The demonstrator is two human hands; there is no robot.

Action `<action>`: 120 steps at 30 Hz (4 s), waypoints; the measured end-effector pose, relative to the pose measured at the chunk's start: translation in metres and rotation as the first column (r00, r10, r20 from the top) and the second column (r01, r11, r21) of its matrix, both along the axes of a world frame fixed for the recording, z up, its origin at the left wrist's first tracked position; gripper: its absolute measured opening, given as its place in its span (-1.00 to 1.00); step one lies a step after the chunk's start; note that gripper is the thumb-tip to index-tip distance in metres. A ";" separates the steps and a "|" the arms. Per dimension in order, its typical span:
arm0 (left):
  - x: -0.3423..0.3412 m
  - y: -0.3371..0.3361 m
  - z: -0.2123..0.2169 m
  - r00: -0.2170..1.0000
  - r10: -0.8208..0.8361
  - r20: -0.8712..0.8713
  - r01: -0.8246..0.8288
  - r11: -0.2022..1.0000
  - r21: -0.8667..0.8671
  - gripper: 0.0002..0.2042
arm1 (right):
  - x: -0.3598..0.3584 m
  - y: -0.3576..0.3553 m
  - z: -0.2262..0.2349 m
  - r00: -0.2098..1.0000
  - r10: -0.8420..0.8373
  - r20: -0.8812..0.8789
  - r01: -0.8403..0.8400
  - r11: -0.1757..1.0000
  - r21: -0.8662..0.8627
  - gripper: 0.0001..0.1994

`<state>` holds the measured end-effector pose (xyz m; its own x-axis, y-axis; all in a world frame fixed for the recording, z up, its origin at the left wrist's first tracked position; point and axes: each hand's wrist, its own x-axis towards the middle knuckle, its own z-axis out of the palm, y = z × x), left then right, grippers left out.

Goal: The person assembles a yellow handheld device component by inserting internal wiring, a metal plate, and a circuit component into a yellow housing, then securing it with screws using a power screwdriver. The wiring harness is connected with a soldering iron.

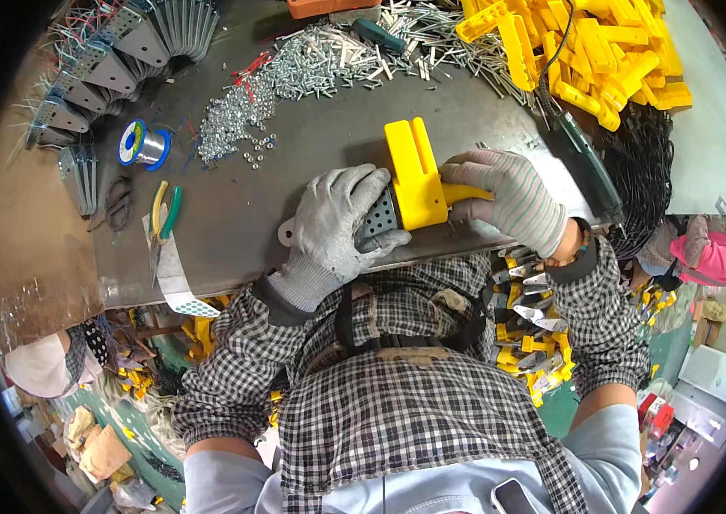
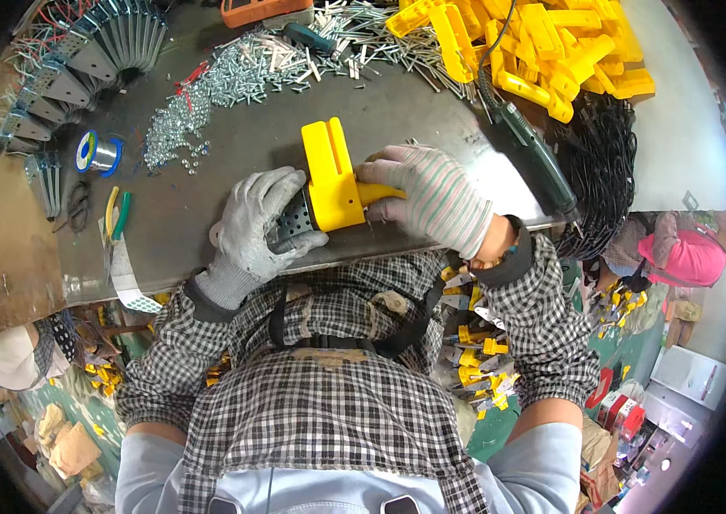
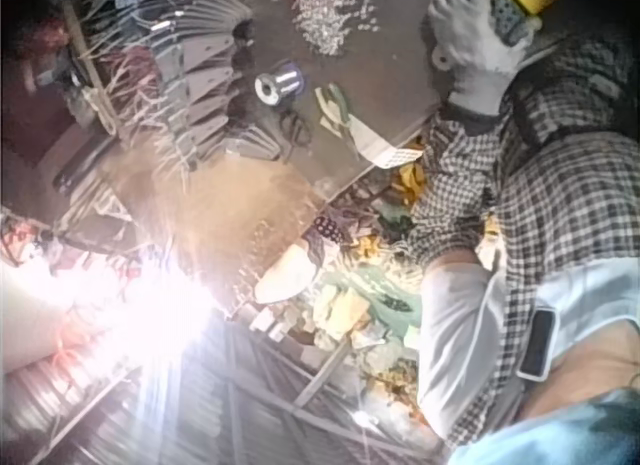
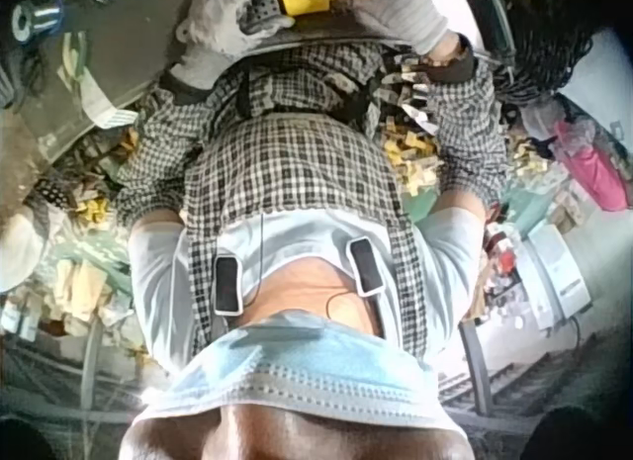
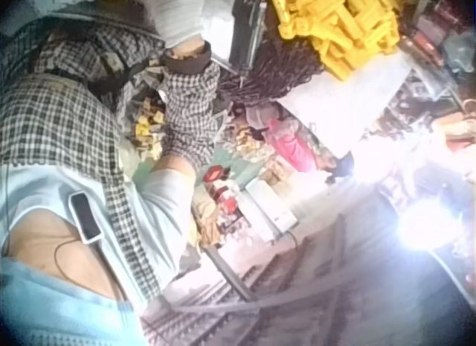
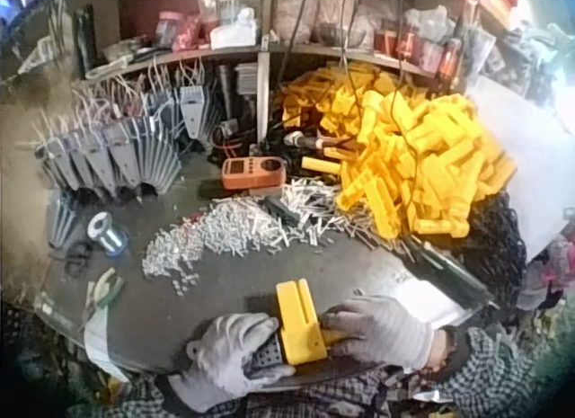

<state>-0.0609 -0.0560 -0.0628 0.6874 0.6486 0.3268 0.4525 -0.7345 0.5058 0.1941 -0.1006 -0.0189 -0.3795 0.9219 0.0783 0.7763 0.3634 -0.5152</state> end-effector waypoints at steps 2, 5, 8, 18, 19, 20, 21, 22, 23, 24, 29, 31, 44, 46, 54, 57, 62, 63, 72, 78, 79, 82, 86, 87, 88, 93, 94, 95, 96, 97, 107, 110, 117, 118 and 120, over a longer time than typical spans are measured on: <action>-0.001 0.000 -0.002 1.000 -0.001 0.001 0.001 1.000 -0.003 -0.28 | 0.000 0.002 -0.001 0.999 0.041 -0.036 -0.040 0.999 0.031 -0.59; 0.001 0.001 -0.003 0.999 0.013 -0.043 -0.014 1.000 -0.014 -0.25 | -0.002 0.002 0.001 1.000 0.000 -0.005 0.000 1.000 0.014 -0.63; 0.005 0.005 -0.002 0.999 0.016 0.034 -0.012 0.994 -0.111 -0.20 | -0.010 -0.004 0.009 0.986 0.014 0.167 -0.029 0.996 0.088 -0.67; 0.036 0.012 0.015 0.973 -0.139 -0.183 0.139 0.990 -0.008 -0.29 | 0.035 -0.026 0.002 0.881 -0.408 -0.239 0.462 0.852 0.248 -0.81; 0.036 0.011 0.008 0.982 -0.121 -0.147 0.124 0.992 0.011 -0.32 | 0.081 -0.031 -0.011 0.683 -0.673 -0.284 0.727 0.663 0.178 -0.71; 0.037 0.013 0.009 0.981 -0.125 -0.148 0.129 0.992 0.017 -0.32 | 0.106 -0.040 -0.006 0.455 -0.809 0.372 0.523 0.581 0.624 -0.54; 0.041 0.014 0.013 0.982 -0.138 -0.125 0.140 0.990 0.013 -0.32 | 0.142 -0.054 -0.027 0.332 -0.799 0.502 0.591 0.591 0.549 -0.38; 0.041 0.013 0.012 0.984 -0.142 -0.110 0.143 0.990 -0.002 -0.32 | 0.155 -0.058 -0.035 0.413 -0.776 0.477 0.703 0.605 0.374 -0.39; 0.041 0.015 0.012 0.983 -0.152 -0.105 0.152 0.988 -0.002 -0.32 | 0.163 -0.059 -0.033 0.551 -0.762 0.340 0.707 0.643 0.294 -0.42; 0.042 0.015 0.012 0.983 -0.143 -0.115 0.144 0.990 -0.004 -0.32 | 0.169 -0.060 -0.032 0.662 -0.727 0.182 0.695 0.686 0.215 -0.45; 0.040 0.015 0.011 0.984 -0.145 -0.103 0.144 0.989 -0.021 -0.30 | 0.095 -0.057 0.052 0.113 -0.475 -0.873 0.561 0.755 -0.339 -0.48; 0.041 0.015 0.008 0.983 -0.151 -0.106 0.150 0.989 -0.018 -0.29 | 0.086 -0.054 0.056 -0.080 -0.100 -0.992 0.210 0.971 -0.115 -0.47; 0.041 0.015 0.007 0.981 -0.191 -0.018 0.191 0.980 0.049 -0.24 | 0.008 0.008 0.005 -0.584 -0.093 -0.806 0.432 0.805 -0.406 -0.68; 0.040 0.015 0.007 0.984 -0.175 -0.026 0.177 0.983 0.059 -0.24 | 0.007 0.010 0.001 -0.574 -0.089 -0.814 0.460 0.788 -0.410 -0.75; 0.027 0.025 0.020 0.954 -0.221 0.204 0.244 0.965 -0.095 -0.24 | 0.012 0.012 -0.008 -0.634 -0.110 -0.765 0.400 0.801 -0.446 -0.76; -0.015 0.066 0.033 0.976 0.215 -0.027 -0.213 0.975 0.067 -0.63 | 0.011 0.012 -0.011 -0.612 -0.113 -0.783 0.450 0.765 -0.462 -0.73; -0.039 0.112 0.032 0.624 0.270 -0.733 -0.241 0.959 0.148 -0.91 | 0.007 0.014 -0.009 -0.605 -0.116 -0.788 0.453 0.763 -0.461 -0.73; -0.034 0.116 0.030 0.627 0.270 -0.731 -0.243 0.959 0.146 -0.91 | 0.008 0.014 -0.010 -0.601 -0.113 -0.791 0.476 0.744 -0.468 -0.74; -0.029 0.116 0.042 0.592 0.199 -0.781 -0.299 0.954 0.016 -0.94 | 0.010 0.015 -0.011 -0.641 -0.083 -0.763 0.430 0.784 -0.447 -0.72; -0.005 0.021 0.027 0.996 0.092 0.019 -0.084 0.960 -0.266 -0.87 | 0.007 0.013 -0.010 -0.648 -0.084 -0.757 0.444 0.765 -0.466 -0.71; 0.000 0.013 0.017 0.990 0.127 0.064 -0.111 0.970 -0.215 -0.87 | 0.006 0.012 -0.009 -0.658 -0.079 -0.749 0.447 0.759 -0.473 -0.72; 0.003 0.001 0.008 0.972 0.212 0.096 -0.188 0.958 -0.217 -0.85 | 0.009 0.011 -0.016 -0.665 -0.072 -0.743 0.422 0.784 -0.454 -0.71; 0.002 0.000 0.002 0.971 0.206 0.121 -0.194 0.976 -0.102 -0.85 | 0.012 0.009 -0.021 -0.641 -0.060 -0.765 0.440 0.789 -0.430 -0.70; 0.002 0.001 0.000 0.970 0.192 0.147 -0.180 0.980 -0.091 -0.85 | 0.013 0.008 -0.022 -0.637 -0.061 -0.768 0.437 0.793 -0.425 -0.69; 0.002 0.001 0.000 0.971 0.190 0.146 -0.178 0.980 -0.092 -0.85 | 0.013 0.008 -0.022 -0.635 -0.063 -0.770 0.431 0.798 -0.421 -0.68; 0.005 0.001 0.000 0.969 0.215 0.119 -0.206 0.975 -0.081 -0.87 | 0.010 0.007 -0.023 -0.665 -0.050 -0.745 0.388 0.830 -0.402 -0.68; 0.005 0.001 0.000 0.970 0.214 0.119 -0.205 0.975 -0.082 -0.87 | 0.010 0.006 -0.022 -0.679 -0.044 -0.733 0.362 0.849 -0.386 -0.68; 0.004 0.001 -0.001 0.969 0.212 0.125 -0.204 0.976 -0.075 -0.88 | 0.011 0.006 -0.024 -0.678 -0.044 -0.733 0.363 0.848 -0.386 -0.68; 0.004 0.001 -0.002 0.969 0.210 0.131 -0.203 0.977 -0.066 -0.88 | 0.014 0.005 -0.027 -0.684 -0.040 -0.729 0.352 0.856 -0.378 -0.69; 0.004 0.001 -0.003 0.969 0.210 0.130 -0.203 0.977 -0.067 -0.88 | 0.015 0.005 -0.028 -0.689 -0.038 -0.723 0.341 0.864 -0.370 -0.69; 0.003 -0.001 0.000 0.975 0.169 0.144 -0.159 0.984 -0.079 -0.83 | 0.011 0.005 -0.020 -0.707 -0.010 -0.707 0.343 0.870 -0.355 -0.70; 0.003 0.000 0.002 0.990 0.112 0.090 -0.110 0.994 -0.018 -0.70 | 0.009 0.006 -0.014 -0.703 -0.030 -0.710 0.368 0.839 -0.400 -0.70; 0.004 0.000 -0.003 0.994 0.093 -0.057 -0.089 0.993 0.077 -0.52 | 0.006 0.008 -0.015 -0.653 -0.040 -0.756 0.404 0.826 -0.392 -0.72; 0.004 0.001 -0.003 0.994 0.092 -0.055 -0.087 0.993 0.080 -0.52 | 0.007 0.009 -0.015 -0.630 -0.040 -0.775 0.421 0.822 -0.384 -0.73; 0.004 0.003 -0.001 0.999 0.042 -0.005 -0.041 0.997 0.069 -0.50 | 0.004 0.009 -0.012 -0.631 -0.053 -0.774 0.426 0.810 -0.402 -0.73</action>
